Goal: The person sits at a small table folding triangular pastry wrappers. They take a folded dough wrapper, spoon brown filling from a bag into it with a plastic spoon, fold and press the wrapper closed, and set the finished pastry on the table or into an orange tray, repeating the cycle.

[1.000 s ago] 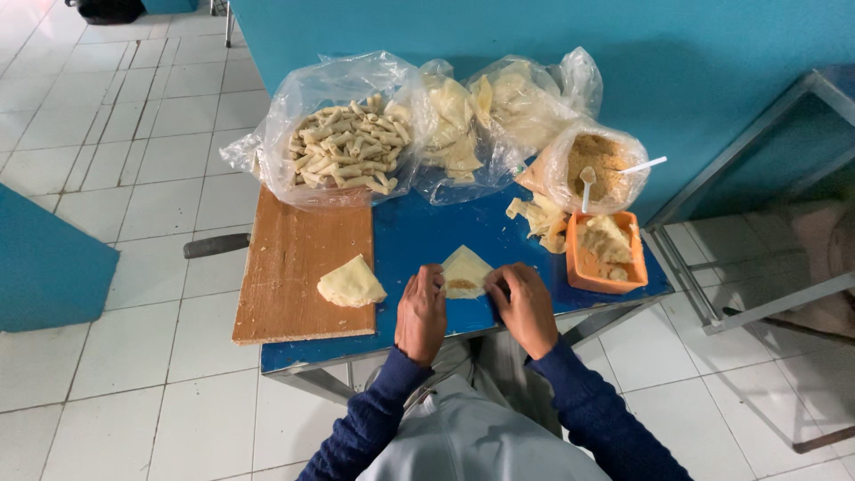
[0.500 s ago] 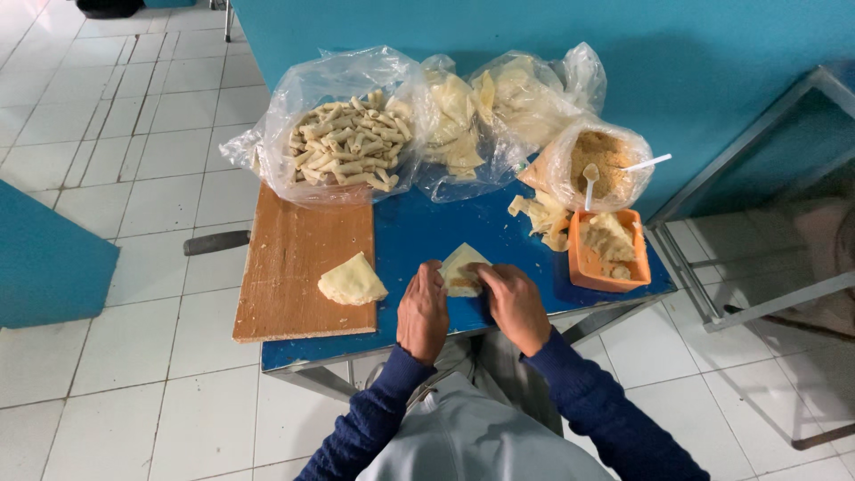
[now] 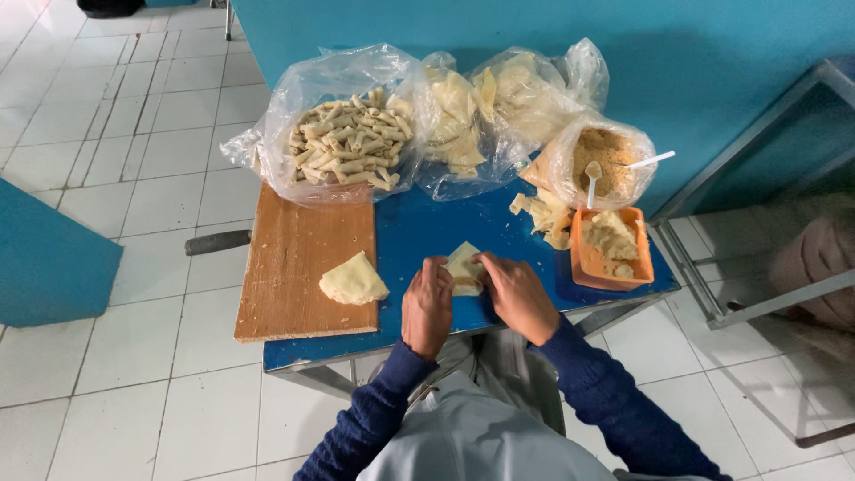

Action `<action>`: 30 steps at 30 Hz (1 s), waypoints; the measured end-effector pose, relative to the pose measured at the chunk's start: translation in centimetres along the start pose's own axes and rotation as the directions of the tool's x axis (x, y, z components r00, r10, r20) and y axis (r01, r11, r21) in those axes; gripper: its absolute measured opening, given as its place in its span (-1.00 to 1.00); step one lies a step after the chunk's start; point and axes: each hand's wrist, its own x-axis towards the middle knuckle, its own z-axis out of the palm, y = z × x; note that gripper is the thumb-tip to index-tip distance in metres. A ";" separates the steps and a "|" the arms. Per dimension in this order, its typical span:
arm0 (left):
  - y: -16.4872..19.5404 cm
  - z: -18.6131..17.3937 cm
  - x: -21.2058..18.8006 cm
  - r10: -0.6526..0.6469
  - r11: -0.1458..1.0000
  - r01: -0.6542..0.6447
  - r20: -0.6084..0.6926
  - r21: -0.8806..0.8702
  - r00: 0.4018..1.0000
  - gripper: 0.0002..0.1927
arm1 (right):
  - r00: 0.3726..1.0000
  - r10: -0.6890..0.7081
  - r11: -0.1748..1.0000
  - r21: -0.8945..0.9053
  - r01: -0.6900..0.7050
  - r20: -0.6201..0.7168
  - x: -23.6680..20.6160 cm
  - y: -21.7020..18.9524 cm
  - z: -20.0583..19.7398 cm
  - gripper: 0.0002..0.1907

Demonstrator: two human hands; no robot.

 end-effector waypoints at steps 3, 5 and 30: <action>-0.4 0.3 0.3 -0.013 1.000 0.013 0.002 -0.004 1.000 -0.64 | 0.999 0.019 0.998 0.060 -0.016 -0.050 -1.4 0.0 0.3 -0.71; -0.6 0.6 0.6 -0.030 0.998 0.031 0.027 -0.055 0.999 -0.61 | 0.996 -0.013 0.992 0.127 0.025 -0.092 -2.0 0.3 0.6 -0.68; -3.7 0.8 3.4 0.152 0.970 -0.195 0.271 0.143 0.951 -0.90 | 0.959 -0.061 0.997 0.028 0.072 -0.275 0.9 0.7 2.5 -0.92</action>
